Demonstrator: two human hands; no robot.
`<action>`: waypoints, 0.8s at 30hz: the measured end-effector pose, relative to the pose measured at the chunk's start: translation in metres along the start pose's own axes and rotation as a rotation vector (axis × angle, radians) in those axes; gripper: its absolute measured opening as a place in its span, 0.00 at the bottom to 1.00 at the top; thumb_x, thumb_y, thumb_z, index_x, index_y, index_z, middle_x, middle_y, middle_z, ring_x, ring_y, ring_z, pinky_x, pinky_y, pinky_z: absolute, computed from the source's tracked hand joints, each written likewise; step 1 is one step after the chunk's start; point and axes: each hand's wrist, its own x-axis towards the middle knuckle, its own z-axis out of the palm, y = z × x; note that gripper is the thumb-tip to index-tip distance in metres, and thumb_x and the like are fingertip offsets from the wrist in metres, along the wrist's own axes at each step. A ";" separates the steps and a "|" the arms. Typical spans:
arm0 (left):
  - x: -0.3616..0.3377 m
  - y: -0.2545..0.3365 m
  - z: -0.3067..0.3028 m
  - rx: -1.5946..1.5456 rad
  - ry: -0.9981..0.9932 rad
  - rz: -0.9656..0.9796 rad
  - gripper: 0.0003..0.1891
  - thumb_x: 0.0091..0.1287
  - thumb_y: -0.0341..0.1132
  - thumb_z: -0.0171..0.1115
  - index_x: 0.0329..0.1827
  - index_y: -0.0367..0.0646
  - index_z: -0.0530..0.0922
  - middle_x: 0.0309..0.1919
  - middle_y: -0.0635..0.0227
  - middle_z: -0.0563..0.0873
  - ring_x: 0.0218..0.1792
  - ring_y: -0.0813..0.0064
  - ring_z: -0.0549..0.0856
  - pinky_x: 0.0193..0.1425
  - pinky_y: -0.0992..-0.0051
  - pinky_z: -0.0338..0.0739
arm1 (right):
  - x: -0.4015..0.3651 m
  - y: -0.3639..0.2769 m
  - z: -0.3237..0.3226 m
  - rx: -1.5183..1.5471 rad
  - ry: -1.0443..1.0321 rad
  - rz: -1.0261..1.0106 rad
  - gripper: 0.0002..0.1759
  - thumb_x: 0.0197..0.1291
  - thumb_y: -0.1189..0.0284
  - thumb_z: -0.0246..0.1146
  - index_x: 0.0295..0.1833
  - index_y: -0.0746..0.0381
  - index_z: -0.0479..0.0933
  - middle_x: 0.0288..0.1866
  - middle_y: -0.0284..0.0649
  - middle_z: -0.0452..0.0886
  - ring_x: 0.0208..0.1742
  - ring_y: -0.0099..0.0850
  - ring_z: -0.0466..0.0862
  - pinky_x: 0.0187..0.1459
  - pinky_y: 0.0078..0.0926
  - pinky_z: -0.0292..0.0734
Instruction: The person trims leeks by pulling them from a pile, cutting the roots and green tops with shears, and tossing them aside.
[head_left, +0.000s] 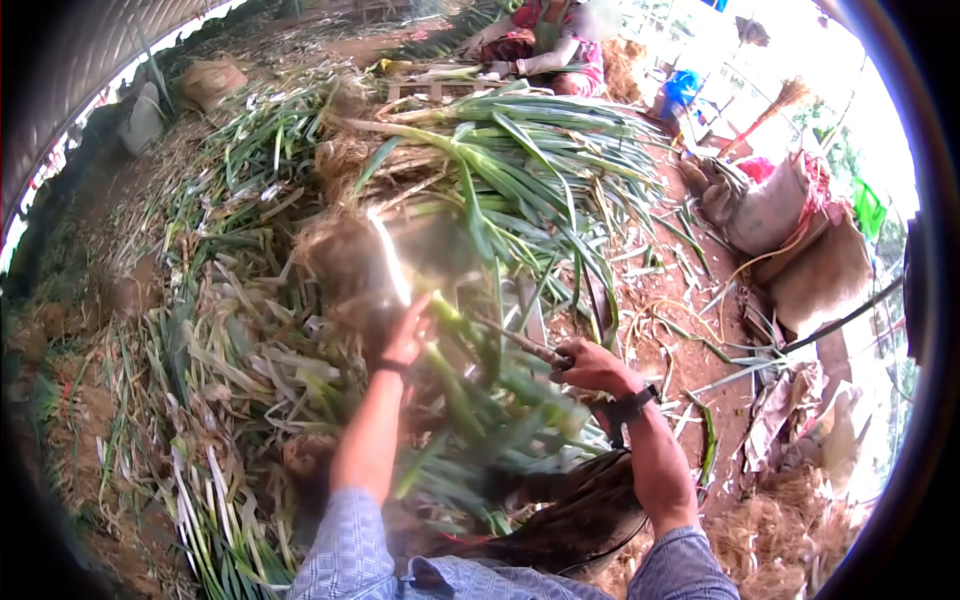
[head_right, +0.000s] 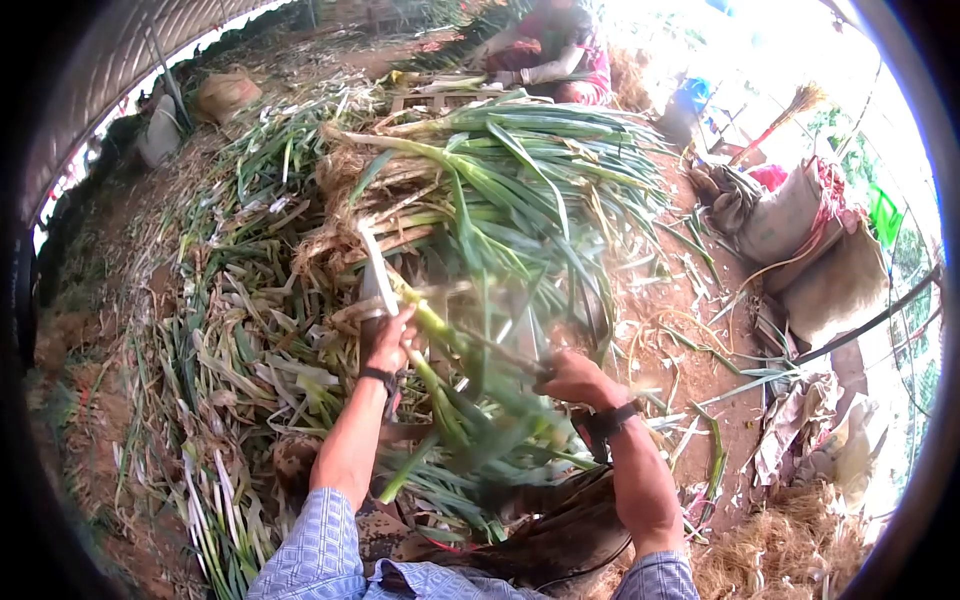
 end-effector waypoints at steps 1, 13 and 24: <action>0.005 -0.012 -0.029 -0.021 -0.134 -0.021 0.14 0.65 0.40 0.72 0.48 0.46 0.79 0.32 0.75 0.80 0.23 0.83 0.74 0.24 0.75 0.71 | -0.006 -0.002 -0.001 -0.013 -0.053 -0.008 0.23 0.53 0.57 0.70 0.49 0.62 0.82 0.35 0.46 0.85 0.38 0.37 0.83 0.44 0.38 0.76; -0.081 -0.041 -0.087 0.052 -0.079 0.000 0.14 0.64 0.38 0.71 0.50 0.48 0.80 0.35 0.73 0.85 0.28 0.80 0.81 0.24 0.76 0.74 | -0.045 -0.033 0.066 -0.274 -0.099 -0.189 0.23 0.55 0.56 0.68 0.54 0.55 0.84 0.40 0.46 0.88 0.43 0.45 0.87 0.47 0.41 0.81; -0.068 -0.069 -0.105 0.223 -0.009 0.123 0.13 0.61 0.35 0.71 0.45 0.39 0.82 0.29 0.68 0.83 0.26 0.75 0.82 0.26 0.72 0.79 | -0.044 -0.080 0.084 -0.284 0.072 -0.136 0.15 0.59 0.63 0.64 0.51 0.55 0.83 0.39 0.44 0.88 0.39 0.46 0.87 0.43 0.44 0.81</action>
